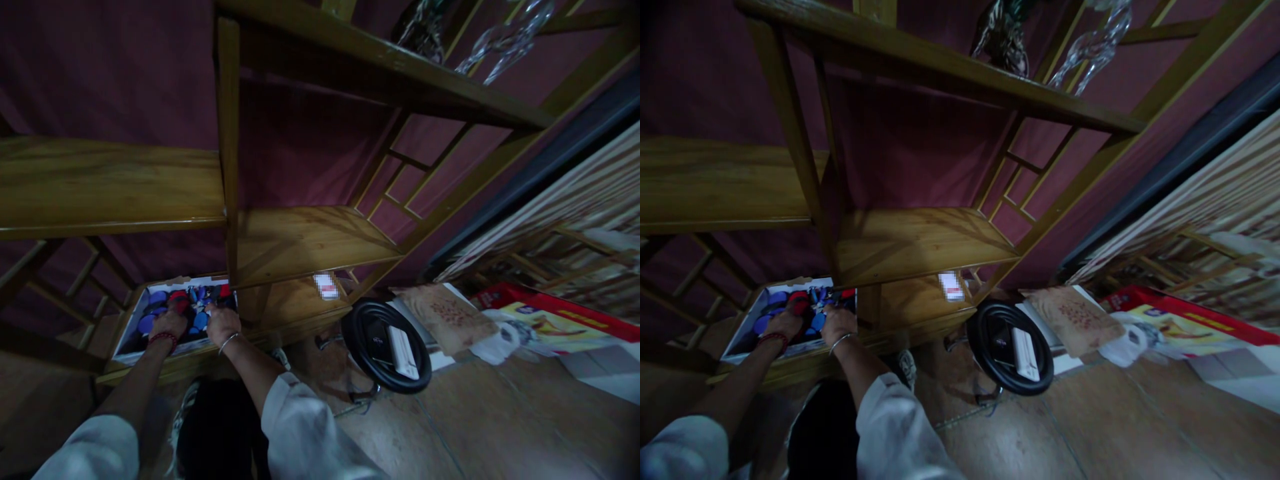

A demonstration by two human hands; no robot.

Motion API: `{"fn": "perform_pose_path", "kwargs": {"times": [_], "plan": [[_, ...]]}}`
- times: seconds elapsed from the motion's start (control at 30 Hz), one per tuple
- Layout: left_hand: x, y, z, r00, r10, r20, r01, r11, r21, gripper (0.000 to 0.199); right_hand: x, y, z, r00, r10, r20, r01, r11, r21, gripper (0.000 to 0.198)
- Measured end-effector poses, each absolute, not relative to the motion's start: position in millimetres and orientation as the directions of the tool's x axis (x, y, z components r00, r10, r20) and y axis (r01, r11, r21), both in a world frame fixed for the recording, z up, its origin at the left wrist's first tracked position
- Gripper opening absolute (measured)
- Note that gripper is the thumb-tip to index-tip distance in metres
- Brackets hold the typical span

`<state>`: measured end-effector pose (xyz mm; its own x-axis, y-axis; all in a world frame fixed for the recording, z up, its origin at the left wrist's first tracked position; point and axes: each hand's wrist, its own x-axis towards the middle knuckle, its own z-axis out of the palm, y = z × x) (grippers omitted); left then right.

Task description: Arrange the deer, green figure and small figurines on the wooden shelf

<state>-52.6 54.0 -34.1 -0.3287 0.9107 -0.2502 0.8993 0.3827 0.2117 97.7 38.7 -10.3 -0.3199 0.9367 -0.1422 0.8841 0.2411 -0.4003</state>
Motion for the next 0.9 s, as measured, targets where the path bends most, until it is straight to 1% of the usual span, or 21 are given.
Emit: {"fn": "perform_pose_path", "kwargs": {"times": [0.1, 0.2, 0.3, 0.4, 0.57, 0.63, 0.73, 0.8, 0.9], "plan": [[-50.7, 54.4, -31.2, -0.325, 0.896, -0.301, 0.906, 0.387, 0.174, 0.048, 97.6, 38.9, -12.4, -0.322, 0.938, -0.131, 0.884, 0.248, -0.397, 0.038], [-49.8, 53.7, -30.1, -0.344, 0.888, -0.305, 0.899, 0.405, 0.166, 0.047, 98.3, 39.2, -13.6, -0.341, 0.931, -0.127, 0.875, 0.265, -0.406, 0.037], [-48.9, 51.9, -30.7, -0.334, 0.9, -0.279, 0.898, 0.394, 0.196, 0.046, 99.0, 39.7, -14.7, -0.36, 0.923, -0.139, 0.867, 0.275, -0.416, 0.039], [-47.1, 49.9, -29.7, -0.258, 0.927, -0.272, 0.915, 0.325, 0.239, 0.042, 99.3, 39.9, -16.5, -0.355, 0.926, -0.132, 0.868, 0.274, -0.414, 0.038], [-44.4, 48.5, -27.0, -0.209, 0.921, -0.33, 0.923, 0.297, 0.245, 0.038, 99.1, 39.8, -19.7, -0.355, 0.927, -0.117, 0.86, 0.276, -0.429, 0.036], [-44.7, 48.4, -28.5, -0.194, 0.934, -0.3, 0.927, 0.275, 0.256, 0.04, 98.8, 39.9, -20.3, -0.353, 0.927, -0.125, 0.864, 0.272, -0.425, 0.036], [-45.6, 49.1, -32.7, -0.165, 0.959, -0.23, 0.94, 0.223, 0.256, 0.048, 98.7, 40.0, -20.6, -0.348, 0.93, -0.119, 0.868, 0.272, -0.416, 0.038], [-45.6, 49.9, -34.6, -0.151, 0.962, -0.23, 0.95, 0.205, 0.235, 0.049, 99.0, 40.2, -20.5, -0.352, 0.929, -0.116, 0.867, 0.277, -0.414, 0.038], [-44.2, 50.9, -33.7, -0.163, 0.952, -0.259, 0.957, 0.217, 0.193, 0.044, 99.4, 40.6, -20.0, -0.36, 0.926, -0.115, 0.865, 0.285, -0.413, 0.037]]}}
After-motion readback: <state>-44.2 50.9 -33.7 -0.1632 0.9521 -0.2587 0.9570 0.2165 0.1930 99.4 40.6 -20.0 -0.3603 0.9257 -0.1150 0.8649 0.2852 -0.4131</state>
